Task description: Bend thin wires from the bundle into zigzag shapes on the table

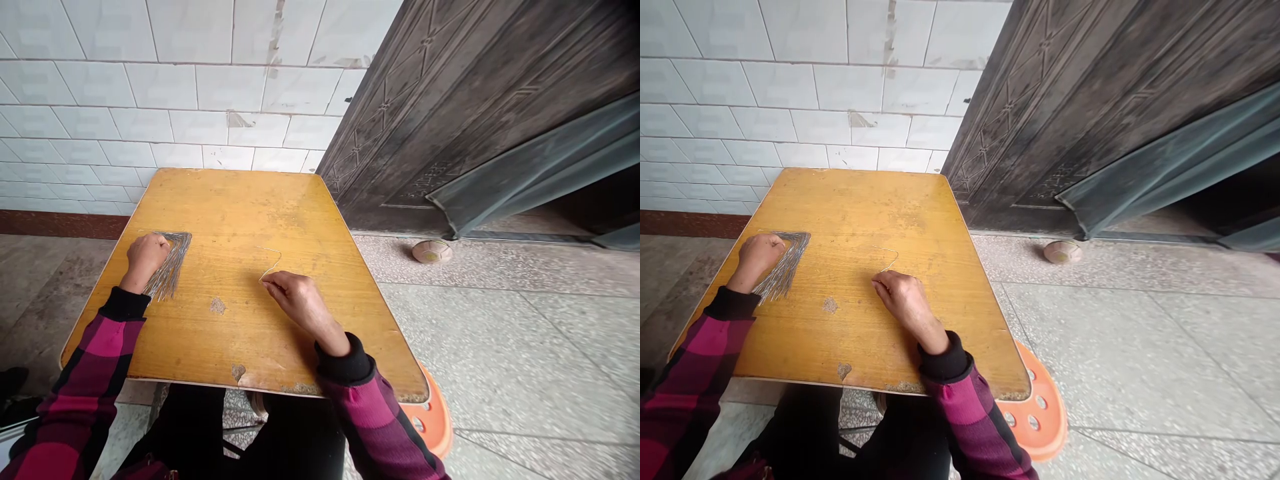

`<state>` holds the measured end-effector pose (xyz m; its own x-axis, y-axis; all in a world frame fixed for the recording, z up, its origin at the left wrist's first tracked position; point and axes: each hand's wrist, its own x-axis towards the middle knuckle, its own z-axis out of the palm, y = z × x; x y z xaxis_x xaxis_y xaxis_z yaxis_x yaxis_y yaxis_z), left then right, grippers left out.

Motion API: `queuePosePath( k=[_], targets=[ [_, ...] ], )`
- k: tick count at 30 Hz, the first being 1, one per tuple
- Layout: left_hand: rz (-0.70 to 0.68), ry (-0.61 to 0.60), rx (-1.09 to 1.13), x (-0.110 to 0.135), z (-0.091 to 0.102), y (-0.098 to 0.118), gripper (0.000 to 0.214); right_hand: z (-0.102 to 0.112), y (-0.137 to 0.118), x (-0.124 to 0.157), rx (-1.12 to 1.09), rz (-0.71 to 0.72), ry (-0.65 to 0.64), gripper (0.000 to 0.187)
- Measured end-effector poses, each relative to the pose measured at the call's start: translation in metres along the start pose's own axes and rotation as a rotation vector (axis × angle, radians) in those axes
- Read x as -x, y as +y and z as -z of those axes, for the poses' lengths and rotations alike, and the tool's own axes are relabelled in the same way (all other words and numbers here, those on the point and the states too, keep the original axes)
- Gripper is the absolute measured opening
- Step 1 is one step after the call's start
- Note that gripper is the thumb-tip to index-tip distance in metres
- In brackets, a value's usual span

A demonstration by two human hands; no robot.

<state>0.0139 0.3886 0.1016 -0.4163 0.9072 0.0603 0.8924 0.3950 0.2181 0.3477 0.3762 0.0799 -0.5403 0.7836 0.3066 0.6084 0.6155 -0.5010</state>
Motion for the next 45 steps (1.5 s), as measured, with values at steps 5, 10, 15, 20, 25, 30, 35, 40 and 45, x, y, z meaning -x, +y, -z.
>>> queuePosePath(
  k=[5, 10, 15, 20, 25, 30, 35, 40, 45],
  targets=[
    [0.064, 0.000, 0.074, -0.015, -0.013, -0.003, 0.031, -0.003, 0.001, -0.001, 0.019, 0.027, -0.018, 0.018],
    [0.092, -0.037, 0.146, -0.023, -0.025, 0.000, 0.020, -0.007, 0.002, -0.002, 0.037, 0.037, -0.044, 0.017],
    [0.065, 0.035, 0.246, -0.021, -0.020, -0.003, 0.014, -0.008, 0.004, -0.002, 0.048, 0.029, -0.053, 0.018],
    [0.036, 0.084, 0.519, -0.019, -0.009, -0.012, 0.013, -0.007, 0.004, -0.001, 0.056, 0.034, -0.052, 0.018],
    [0.066, 0.039, 0.818, -0.016, 0.002, -0.017, 0.012, -0.006, 0.003, -0.001, 0.067, 0.039, -0.054, 0.019],
    [0.108, 0.051, 1.022, -0.010, 0.015, -0.018, 0.008, -0.006, 0.003, -0.001, 0.076, 0.037, -0.059, 0.019],
    [0.168, -0.036, 1.171, -0.005, 0.026, -0.023, 0.010, -0.006, 0.003, -0.001, 0.087, 0.055, -0.069, 0.020],
    [0.129, 0.046, 1.190, -0.006, 0.023, -0.024, 0.010, -0.007, 0.006, 0.000, 0.076, 0.077, -0.072, 0.021],
    [0.037, 0.107, 1.100, -0.007, 0.007, -0.015, 0.018, -0.007, 0.007, -0.001, 0.071, 0.084, -0.088, 0.021]
  ],
)
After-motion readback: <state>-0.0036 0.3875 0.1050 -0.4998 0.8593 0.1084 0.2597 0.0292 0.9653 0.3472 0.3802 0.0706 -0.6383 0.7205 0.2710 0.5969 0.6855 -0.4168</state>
